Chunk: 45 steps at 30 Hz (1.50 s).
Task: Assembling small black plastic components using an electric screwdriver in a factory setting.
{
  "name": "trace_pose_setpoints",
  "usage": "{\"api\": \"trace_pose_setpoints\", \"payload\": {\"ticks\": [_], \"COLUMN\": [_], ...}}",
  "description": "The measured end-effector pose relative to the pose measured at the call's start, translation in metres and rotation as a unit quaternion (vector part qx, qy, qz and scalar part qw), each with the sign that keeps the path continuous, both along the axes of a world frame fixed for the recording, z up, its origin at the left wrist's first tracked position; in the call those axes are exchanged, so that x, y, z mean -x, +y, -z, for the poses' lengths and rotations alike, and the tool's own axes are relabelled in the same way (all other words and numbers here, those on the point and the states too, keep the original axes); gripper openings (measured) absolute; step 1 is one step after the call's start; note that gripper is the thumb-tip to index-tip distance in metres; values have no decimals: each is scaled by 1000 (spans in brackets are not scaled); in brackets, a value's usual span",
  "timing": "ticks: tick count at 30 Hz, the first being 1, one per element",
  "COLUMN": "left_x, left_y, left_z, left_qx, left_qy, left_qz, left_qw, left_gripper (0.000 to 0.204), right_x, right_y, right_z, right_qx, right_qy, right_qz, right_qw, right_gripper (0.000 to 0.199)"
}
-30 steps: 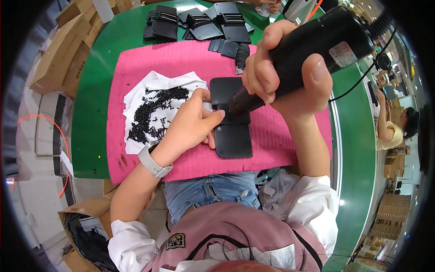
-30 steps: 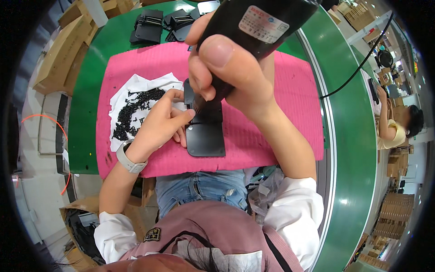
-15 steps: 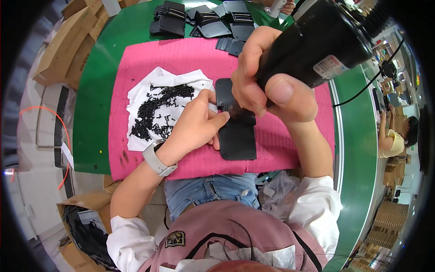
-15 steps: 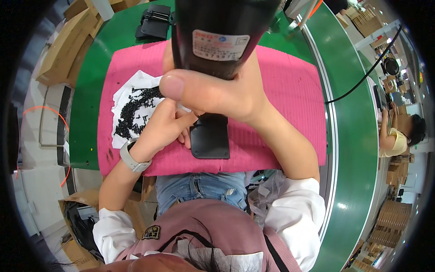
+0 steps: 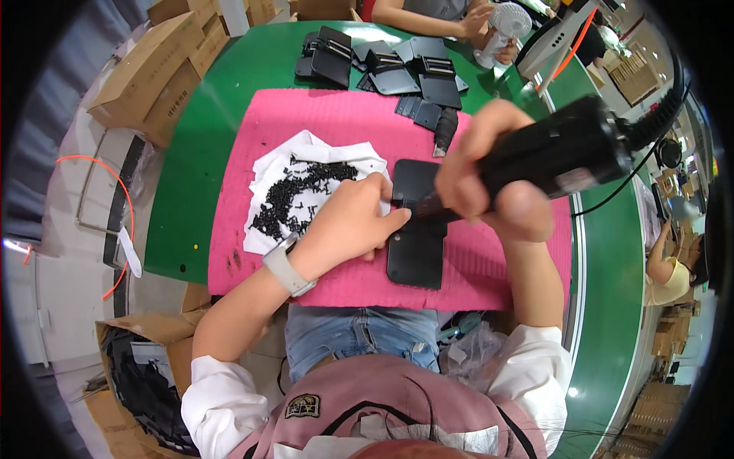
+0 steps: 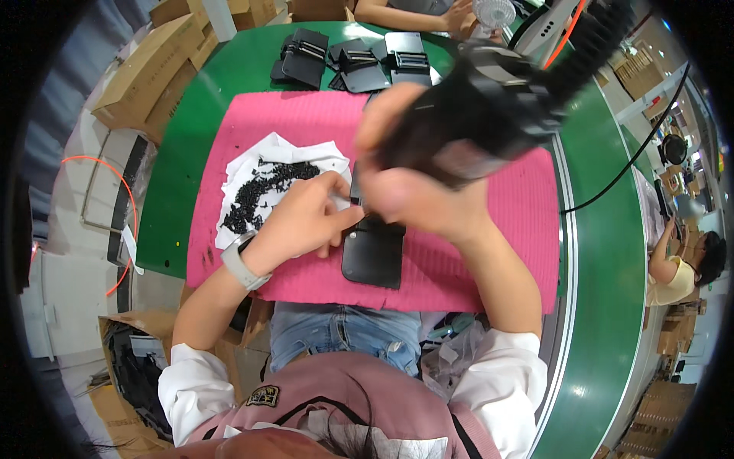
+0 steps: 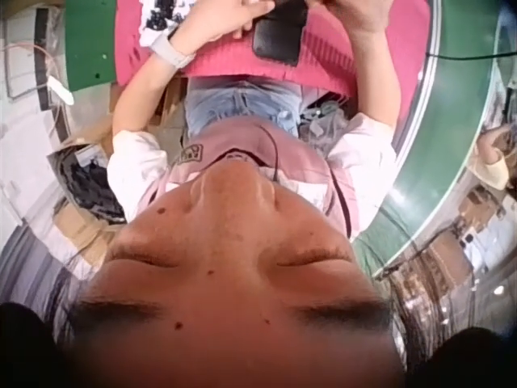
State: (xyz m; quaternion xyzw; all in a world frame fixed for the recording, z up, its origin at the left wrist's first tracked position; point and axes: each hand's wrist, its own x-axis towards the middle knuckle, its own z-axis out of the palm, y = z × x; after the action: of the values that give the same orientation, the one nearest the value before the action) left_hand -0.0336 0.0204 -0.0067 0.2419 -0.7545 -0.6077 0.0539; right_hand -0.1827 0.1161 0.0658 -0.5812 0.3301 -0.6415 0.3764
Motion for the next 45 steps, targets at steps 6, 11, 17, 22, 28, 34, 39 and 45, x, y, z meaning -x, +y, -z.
{"api": "trace_pose_setpoints", "payload": {"ticks": [6,11,17,22,28,34,39,45], "left_x": [-43,-47,-43,-45,-35,-10,-7,-4], "left_y": [-35,-47,-50,-52,-41,3,9,11], "left_z": [-2,4,3,8,1,-9,-12,-1], "left_qx": [588,527,486,483,393,-166,-322,-304], "left_qy": [-29,-22,17,27,80,189,170,196], "left_qz": [-142,-110,-159,-157,-190,12,39,-12], "left_qw": [795,843,859,861,896,968,930,932], "left_gripper": [19,13,12,15,5,11,18,19], "right_x": [43,48,46,44,41,29,25,28], "right_y": [37,42,39,37,35,41,39,41], "right_z": [-7,-1,4,5,7,-1,3,7], "right_qx": [75,81,53,40,97,168,173,164], "right_qy": [-67,-80,-74,-64,-124,-184,-249,-254], "right_qz": [0,41,43,43,3,-40,-18,-3], "right_qw": [995,993,995,996,988,968,953,953], "right_gripper": [47,47,49,49,50,55,47,46]}}
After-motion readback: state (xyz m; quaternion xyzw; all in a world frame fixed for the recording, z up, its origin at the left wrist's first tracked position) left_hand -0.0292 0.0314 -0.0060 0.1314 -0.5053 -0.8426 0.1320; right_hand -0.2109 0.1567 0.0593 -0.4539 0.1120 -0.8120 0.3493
